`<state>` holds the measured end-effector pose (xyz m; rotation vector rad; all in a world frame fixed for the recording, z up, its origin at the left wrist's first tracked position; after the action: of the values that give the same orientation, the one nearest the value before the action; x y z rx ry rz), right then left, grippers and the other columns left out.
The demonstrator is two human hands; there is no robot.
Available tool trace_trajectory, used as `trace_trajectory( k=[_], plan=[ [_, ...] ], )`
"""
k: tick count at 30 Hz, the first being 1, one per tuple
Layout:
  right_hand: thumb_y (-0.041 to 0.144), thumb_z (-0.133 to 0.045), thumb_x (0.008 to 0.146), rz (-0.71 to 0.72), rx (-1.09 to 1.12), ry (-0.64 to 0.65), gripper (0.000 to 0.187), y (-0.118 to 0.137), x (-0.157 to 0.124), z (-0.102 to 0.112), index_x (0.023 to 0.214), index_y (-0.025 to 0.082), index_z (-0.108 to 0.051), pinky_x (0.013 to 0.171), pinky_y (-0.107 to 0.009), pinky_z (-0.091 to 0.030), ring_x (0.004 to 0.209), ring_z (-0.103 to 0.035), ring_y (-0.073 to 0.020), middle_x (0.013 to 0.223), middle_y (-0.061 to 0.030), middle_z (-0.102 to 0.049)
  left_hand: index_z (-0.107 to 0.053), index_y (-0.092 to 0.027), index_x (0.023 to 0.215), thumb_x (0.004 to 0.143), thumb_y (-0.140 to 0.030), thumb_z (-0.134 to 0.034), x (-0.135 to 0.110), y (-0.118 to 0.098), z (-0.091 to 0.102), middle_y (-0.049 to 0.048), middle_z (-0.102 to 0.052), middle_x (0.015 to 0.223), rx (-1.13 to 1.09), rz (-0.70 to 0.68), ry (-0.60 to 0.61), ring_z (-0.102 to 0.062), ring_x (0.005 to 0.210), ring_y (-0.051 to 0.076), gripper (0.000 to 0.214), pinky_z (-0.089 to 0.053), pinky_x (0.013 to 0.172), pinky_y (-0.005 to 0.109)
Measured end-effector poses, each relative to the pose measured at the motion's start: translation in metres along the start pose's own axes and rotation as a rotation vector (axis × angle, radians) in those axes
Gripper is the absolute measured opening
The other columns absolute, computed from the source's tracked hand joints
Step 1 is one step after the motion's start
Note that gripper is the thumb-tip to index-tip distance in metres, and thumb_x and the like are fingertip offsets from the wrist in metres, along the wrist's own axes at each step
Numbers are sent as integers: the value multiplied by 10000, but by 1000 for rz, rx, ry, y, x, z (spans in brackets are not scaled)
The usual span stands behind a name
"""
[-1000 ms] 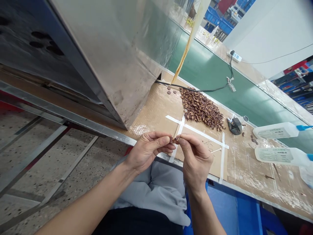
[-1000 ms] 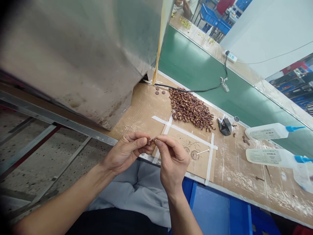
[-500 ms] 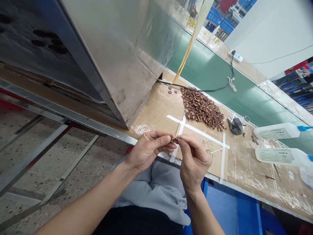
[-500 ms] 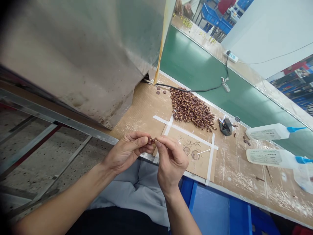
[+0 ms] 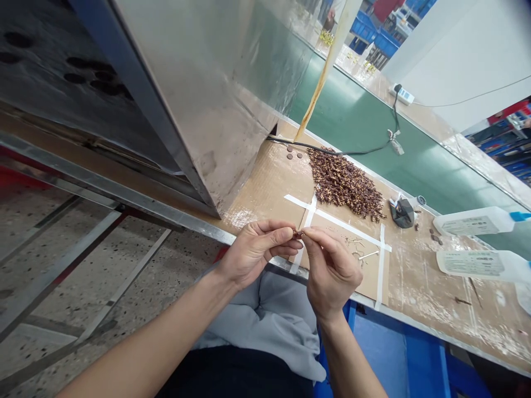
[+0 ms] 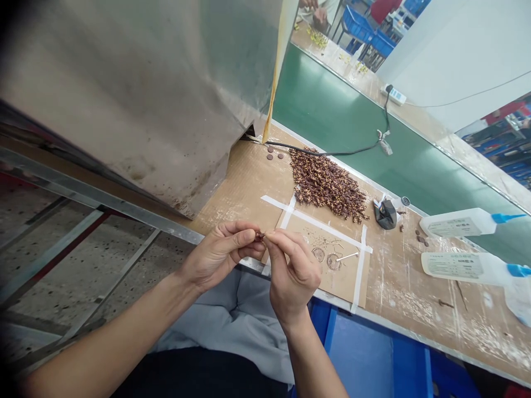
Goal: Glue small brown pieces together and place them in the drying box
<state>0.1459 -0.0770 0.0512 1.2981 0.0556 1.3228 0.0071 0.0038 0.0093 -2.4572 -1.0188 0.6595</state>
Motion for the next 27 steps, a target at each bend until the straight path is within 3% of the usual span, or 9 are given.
trace_trajectory(
  k=[5, 11, 15, 18, 23, 25, 27],
  plan=[
    [132, -831, 1107, 70, -16, 4, 212, 0, 2, 1, 1238, 290, -882, 942, -377, -712, 1050, -858, -223, 1159, -32, -885, -953, -157, 1020, 793, -312, -1128, 2, 2, 1, 93, -922, 895, 23, -7, -9, -885, 793, 198, 325, -747, 801, 275],
    [203, -834, 1115, -110, 63, 10, 122, -3, 0, 6, 1178, 288, -896, 941, -377, -706, 1043, -854, -229, 1138, -22, -888, -943, -146, 1134, 911, -357, -1047, 1, 2, -2, 124, -924, 945, 115, -15, 26, -898, 873, 226, 324, -734, 861, 301],
    [284, -859, 1105, -205, 8, -48, 69, -5, -4, 29, 1146, 302, -912, 961, -410, -704, 1049, -851, -253, 1129, -26, -890, -928, -137, 1195, 955, -432, -1009, 0, -1, -5, 173, -929, 1145, 159, -18, 23, -905, 950, 251, 390, -739, 886, 314],
    [303, -880, 1087, -198, -128, -127, 67, -15, -9, 71, 1141, 306, -919, 951, -408, -701, 1043, -853, -255, 1119, -23, -893, -925, -142, 1203, 998, -433, -968, 1, -3, -4, 183, -918, 1243, 198, -10, 11, -903, 966, 242, 358, -739, 888, 289],
    [388, -880, 1093, -127, -558, -260, 147, -58, -25, 185, 1179, 276, -922, 945, -440, -684, 1019, -859, -291, 1110, -53, -899, -929, -162, 1217, 1040, -420, -915, 4, -5, 3, 162, -918, 1242, 267, 26, -7, -896, 976, 242, 313, -745, 913, 284],
    [424, -813, 1137, -101, -772, -229, 200, -82, -34, 225, 1151, 255, -919, 951, -440, -664, 1034, -862, -303, 1106, -74, -901, -932, -166, 1217, 1043, -429, -907, 5, -5, 5, 163, -917, 1247, 287, 45, -5, -895, 980, 247, 317, -748, 928, 292],
    [457, -738, 1175, -111, -874, -164, 289, -106, -45, 251, 1126, 233, -915, 945, -428, -654, 1028, -863, -303, 1097, -91, -901, -937, -172, 1211, 1034, -442, -914, 6, -5, 7, 161, -918, 1243, 302, 59, -9, -894, 971, 248, 323, -750, 934, 296]
  ],
)
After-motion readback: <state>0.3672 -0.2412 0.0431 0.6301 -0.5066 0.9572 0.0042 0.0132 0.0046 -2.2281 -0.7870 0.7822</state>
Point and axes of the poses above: each hand's wrist, its own x-axis towards the middle knuckle, its own z-axis out of the back of the hand, y = z × x, the point moved 2 cm from there along x, towards the middle knuckle
